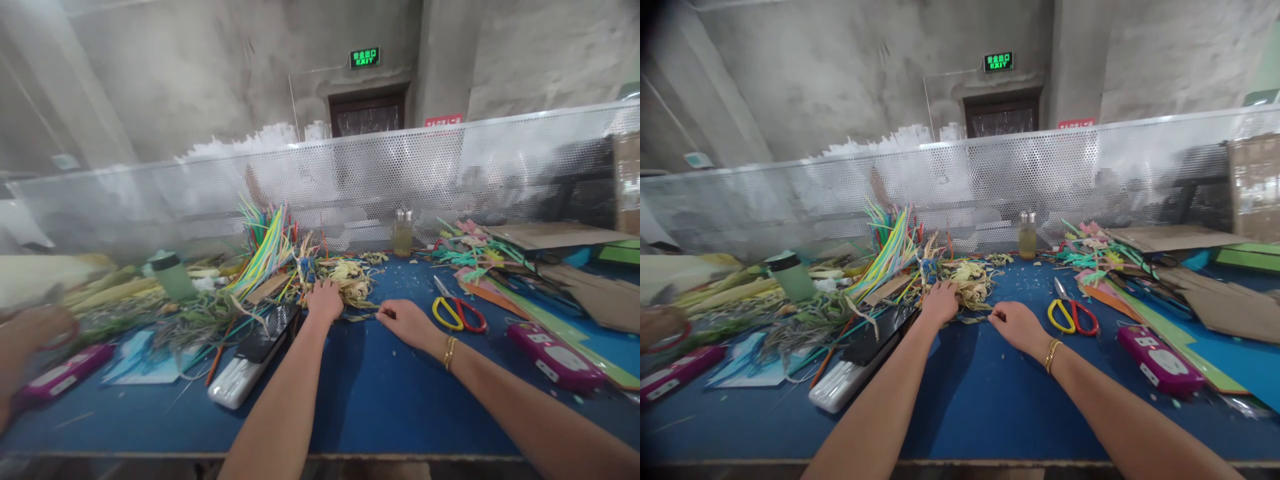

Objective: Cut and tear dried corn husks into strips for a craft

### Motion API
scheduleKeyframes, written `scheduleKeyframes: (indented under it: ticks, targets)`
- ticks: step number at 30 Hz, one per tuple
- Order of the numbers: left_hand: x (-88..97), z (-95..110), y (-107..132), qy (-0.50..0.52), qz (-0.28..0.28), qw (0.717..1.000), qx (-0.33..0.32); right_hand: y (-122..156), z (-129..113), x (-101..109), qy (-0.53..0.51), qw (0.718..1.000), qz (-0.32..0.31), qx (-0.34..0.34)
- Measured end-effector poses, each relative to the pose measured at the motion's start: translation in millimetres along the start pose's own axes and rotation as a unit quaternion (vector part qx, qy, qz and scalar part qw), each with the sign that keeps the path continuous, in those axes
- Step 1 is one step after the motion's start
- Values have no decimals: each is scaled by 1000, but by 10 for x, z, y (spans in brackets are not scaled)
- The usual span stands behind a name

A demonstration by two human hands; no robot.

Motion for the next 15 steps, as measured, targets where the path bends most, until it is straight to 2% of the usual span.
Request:
scheduleKeyframes:
  ticks: [15]
  targets:
    - [8, -1, 11, 9, 6, 1000, 4, 4, 2, -9, -2, 1000, -7, -2]
Point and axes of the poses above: each hand's wrist, its own y-axis away from the middle knuckle, its own x-axis out of the back of the hand, z = x × y, the point moved 4 cm from there along -y, towards the middle knuckle, and after that the axes turned 4 degrees about -z, right-handed, at the moved point
